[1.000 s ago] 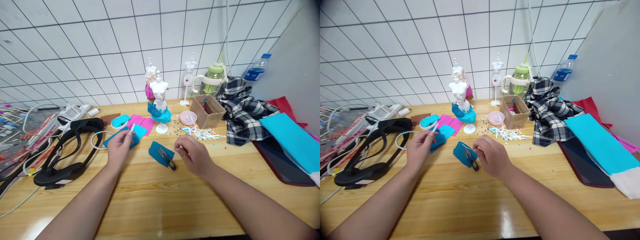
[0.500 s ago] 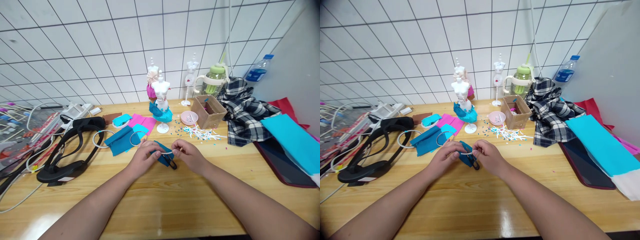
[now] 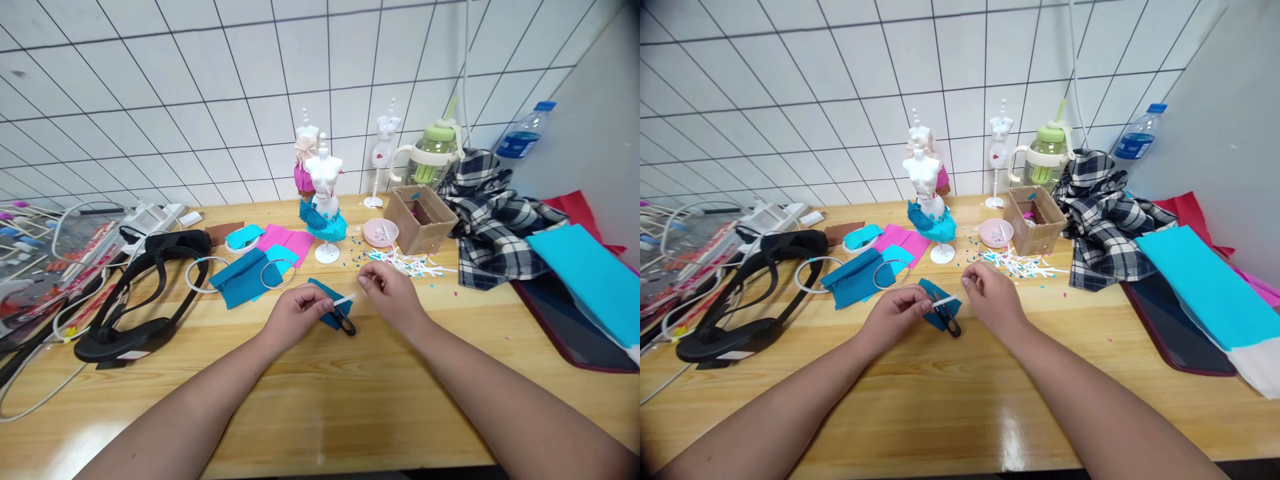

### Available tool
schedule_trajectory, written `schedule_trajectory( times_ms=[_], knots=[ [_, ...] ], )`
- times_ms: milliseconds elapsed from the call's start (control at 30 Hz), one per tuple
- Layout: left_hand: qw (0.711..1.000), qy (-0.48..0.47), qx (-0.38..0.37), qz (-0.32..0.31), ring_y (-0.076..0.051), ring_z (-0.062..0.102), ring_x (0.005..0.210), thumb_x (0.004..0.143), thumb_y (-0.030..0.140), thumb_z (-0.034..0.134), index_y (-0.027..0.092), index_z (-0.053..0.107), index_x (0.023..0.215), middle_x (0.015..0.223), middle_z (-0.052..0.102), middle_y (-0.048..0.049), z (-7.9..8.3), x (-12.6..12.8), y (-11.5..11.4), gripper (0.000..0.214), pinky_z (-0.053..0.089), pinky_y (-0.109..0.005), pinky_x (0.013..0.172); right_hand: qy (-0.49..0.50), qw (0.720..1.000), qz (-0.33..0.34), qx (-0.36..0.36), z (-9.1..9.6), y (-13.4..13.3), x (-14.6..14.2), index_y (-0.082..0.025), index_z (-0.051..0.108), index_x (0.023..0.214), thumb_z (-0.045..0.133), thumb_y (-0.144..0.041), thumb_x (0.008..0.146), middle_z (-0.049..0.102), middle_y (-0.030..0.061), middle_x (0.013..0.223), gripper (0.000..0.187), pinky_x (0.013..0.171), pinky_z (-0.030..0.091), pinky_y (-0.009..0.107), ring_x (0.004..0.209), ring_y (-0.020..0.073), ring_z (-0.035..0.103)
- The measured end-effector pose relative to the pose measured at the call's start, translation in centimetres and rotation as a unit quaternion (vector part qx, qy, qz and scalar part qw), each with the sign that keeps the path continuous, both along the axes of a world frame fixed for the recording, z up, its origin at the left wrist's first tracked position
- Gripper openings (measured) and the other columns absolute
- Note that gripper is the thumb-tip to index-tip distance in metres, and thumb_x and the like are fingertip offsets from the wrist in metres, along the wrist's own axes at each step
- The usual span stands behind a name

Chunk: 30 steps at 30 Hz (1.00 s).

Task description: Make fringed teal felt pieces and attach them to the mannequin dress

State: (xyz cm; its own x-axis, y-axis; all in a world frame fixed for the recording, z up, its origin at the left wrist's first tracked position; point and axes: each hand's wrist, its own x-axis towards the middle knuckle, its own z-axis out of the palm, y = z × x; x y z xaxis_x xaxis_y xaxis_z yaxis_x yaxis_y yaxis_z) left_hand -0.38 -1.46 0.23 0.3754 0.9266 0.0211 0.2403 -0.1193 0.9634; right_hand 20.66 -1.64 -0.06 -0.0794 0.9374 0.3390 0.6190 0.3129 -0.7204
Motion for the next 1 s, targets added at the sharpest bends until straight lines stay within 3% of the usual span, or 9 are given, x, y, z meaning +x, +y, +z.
schedule_trajectory(
  times_ms=[67, 133, 233, 300, 433, 533, 667, 833, 1000],
  knots=[
    [0.988, -0.109, -0.111, 0.023, -0.020, 0.062, 0.080, 0.082, 0.046, 0.062, 0.015, 0.073, 0.081, 0.082, 0.070, -0.0081, -0.2, 0.3, -0.2, 0.032, 0.045, -0.031, 0.072, -0.037, 0.993, 0.003, 0.109, 0.4, -0.3, 0.1, -0.019, 0.061, 0.085, 0.054, -0.022, 0.088, 0.063, 0.0016, 0.078, 0.008, 0.066, 0.041, 0.028, 0.072, 0.0148, 0.055],
    [0.951, -0.231, -0.204, 0.010, -0.025, 0.062, 0.101, 0.086, 0.048, 0.056, 0.015, 0.073, 0.097, 0.103, 0.071, -0.0117, -0.4, 0.5, -0.4, 0.039, 0.046, -0.034, 0.085, -0.081, 0.977, 0.043, 0.192, 0.6, -0.7, -0.1, -0.020, 0.065, 0.089, 0.055, -0.022, 0.088, 0.065, 0.0034, 0.083, 0.010, 0.073, 0.043, 0.029, 0.080, 0.0169, 0.057],
    [0.904, -0.326, -0.274, -0.042, -0.027, 0.048, 0.127, 0.090, 0.051, 0.047, 0.012, 0.070, 0.111, 0.123, 0.065, -0.0143, -0.3, 0.5, -0.6, 0.049, 0.036, -0.040, 0.107, -0.153, 0.959, 0.072, 0.228, 0.3, -1.2, -0.7, -0.022, 0.068, 0.100, 0.054, -0.024, 0.090, 0.068, 0.0047, 0.091, 0.017, 0.074, 0.044, 0.030, 0.084, 0.0184, 0.058],
    [0.898, -0.331, -0.284, -0.063, -0.026, 0.044, 0.132, 0.091, 0.051, 0.043, 0.014, 0.069, 0.114, 0.129, 0.062, -0.0133, -0.3, 0.4, -0.6, 0.050, 0.030, -0.042, 0.113, -0.181, 0.957, 0.069, 0.217, 0.1, -1.3, -0.9, -0.022, 0.068, 0.102, 0.052, -0.025, 0.092, 0.069, 0.0052, 0.093, 0.019, 0.074, 0.045, 0.030, 0.084, 0.0188, 0.058],
    [0.923, -0.291, -0.237, -0.087, -0.027, 0.037, 0.137, 0.090, 0.050, 0.044, 0.019, 0.068, 0.118, 0.141, 0.052, -0.0090, -0.6, 0.1, -0.7, 0.047, 0.026, -0.047, 0.115, -0.171, 0.967, 0.063, 0.180, -0.2, -1.1, -0.8, -0.023, 0.070, 0.099, 0.050, -0.026, 0.093, 0.070, 0.0055, 0.093, 0.021, 0.076, 0.045, 0.030, 0.086, 0.0188, 0.060],
    [0.957, -0.227, -0.160, -0.084, -0.030, 0.033, 0.140, 0.083, 0.047, 0.060, 0.023, 0.067, 0.118, 0.145, 0.047, -0.0083, -0.8, 0.1, -0.8, 0.044, 0.027, -0.049, 0.114, -0.116, 0.981, 0.058, 0.143, -0.1, -1.1, -1.0, -0.022, 0.071, 0.093, 0.052, -0.026, 0.091, 0.071, 0.0053, 0.089, 0.019, 0.075, 0.046, 0.030, 0.084, 0.0187, 0.061],
    [0.995, -0.080, -0.047, -0.038, -0.028, 0.049, 0.127, 0.077, 0.036, 0.071, 0.025, 0.073, 0.107, 0.131, 0.060, -0.0094, -0.5, 0.3, -0.7, 0.032, 0.039, -0.043, 0.107, 0.010, 0.999, 0.022, 0.049, 0.0, -1.3, -2.0, -0.020, 0.071, 0.084, 0.060, -0.026, 0.085, 0.068, 0.0034, 0.078, 0.012, 0.059, 0.045, 0.027, 0.063, 0.0141, 0.057],
    [0.996, -0.038, 0.058, 0.056, -0.021, 0.066, 0.090, 0.077, 0.034, 0.070, 0.021, 0.076, 0.079, 0.096, 0.072, -0.0068, -0.4, 0.4, -0.4, 0.014, 0.053, -0.035, 0.085, 0.103, 0.994, 0.035, 0.003, 0.2, -2.0, -3.4, -0.021, 0.073, 0.084, 0.062, -0.029, 0.083, 0.069, 0.0028, 0.075, 0.013, 0.056, 0.045, 0.026, 0.059, 0.0131, 0.056],
    [0.994, -0.041, 0.070, 0.074, -0.019, 0.066, 0.084, 0.078, 0.032, 0.068, 0.019, 0.074, 0.079, 0.087, 0.073, -0.0058, -0.5, 0.3, -0.2, 0.014, 0.053, -0.031, 0.078, 0.098, 0.991, 0.090, -0.007, 0.4, -2.3, -3.3, -0.023, 0.075, 0.096, 0.057, -0.025, 0.087, 0.071, 0.0029, 0.077, 0.020, 0.061, 0.047, 0.027, 0.067, 0.0146, 0.060]
  ],
)
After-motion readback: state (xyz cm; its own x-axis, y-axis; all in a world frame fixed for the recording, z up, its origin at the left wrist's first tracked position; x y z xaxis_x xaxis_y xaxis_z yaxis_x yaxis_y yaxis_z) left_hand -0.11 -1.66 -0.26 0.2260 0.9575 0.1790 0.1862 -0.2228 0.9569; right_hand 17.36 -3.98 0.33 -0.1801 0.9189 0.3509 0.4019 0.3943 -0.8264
